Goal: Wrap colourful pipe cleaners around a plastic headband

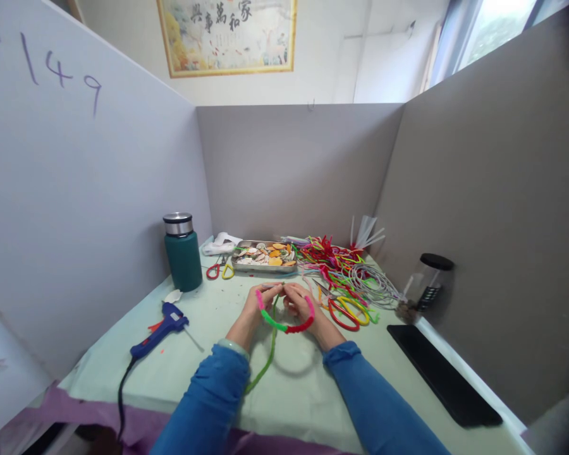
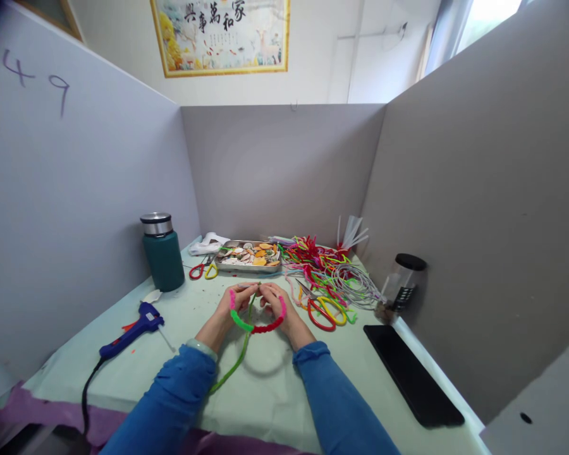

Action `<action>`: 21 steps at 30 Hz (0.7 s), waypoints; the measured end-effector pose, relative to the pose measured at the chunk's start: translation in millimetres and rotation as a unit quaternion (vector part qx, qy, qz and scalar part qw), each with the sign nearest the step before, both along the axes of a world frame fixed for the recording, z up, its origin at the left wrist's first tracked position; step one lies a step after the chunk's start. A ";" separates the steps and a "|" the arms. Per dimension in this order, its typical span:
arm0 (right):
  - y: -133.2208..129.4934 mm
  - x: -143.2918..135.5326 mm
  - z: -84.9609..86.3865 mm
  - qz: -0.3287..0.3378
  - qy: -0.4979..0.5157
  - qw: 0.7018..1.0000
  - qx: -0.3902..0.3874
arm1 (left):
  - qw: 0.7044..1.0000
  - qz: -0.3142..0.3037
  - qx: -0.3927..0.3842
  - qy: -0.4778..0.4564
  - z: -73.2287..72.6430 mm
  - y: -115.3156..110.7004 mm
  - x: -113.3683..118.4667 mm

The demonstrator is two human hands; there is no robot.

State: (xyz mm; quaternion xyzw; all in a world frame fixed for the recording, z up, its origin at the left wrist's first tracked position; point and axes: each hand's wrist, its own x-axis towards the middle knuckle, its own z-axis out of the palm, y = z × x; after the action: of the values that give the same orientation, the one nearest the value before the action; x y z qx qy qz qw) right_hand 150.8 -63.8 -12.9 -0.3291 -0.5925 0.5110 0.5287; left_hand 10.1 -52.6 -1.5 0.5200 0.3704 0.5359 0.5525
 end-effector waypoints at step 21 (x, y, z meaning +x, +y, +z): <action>2.8 4.5 2.7 0.003 0.062 0.998 -0.017 | 0.989 -0.138 -0.024 0.048 11.7 -9.1 -7.0</action>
State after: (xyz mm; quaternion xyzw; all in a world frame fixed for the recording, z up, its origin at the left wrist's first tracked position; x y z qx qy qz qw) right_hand 155.3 -61.0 -10.2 -0.3040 -0.5505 0.5421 0.5574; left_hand 3.0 -61.7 10.2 0.5778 0.3342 0.4202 0.6147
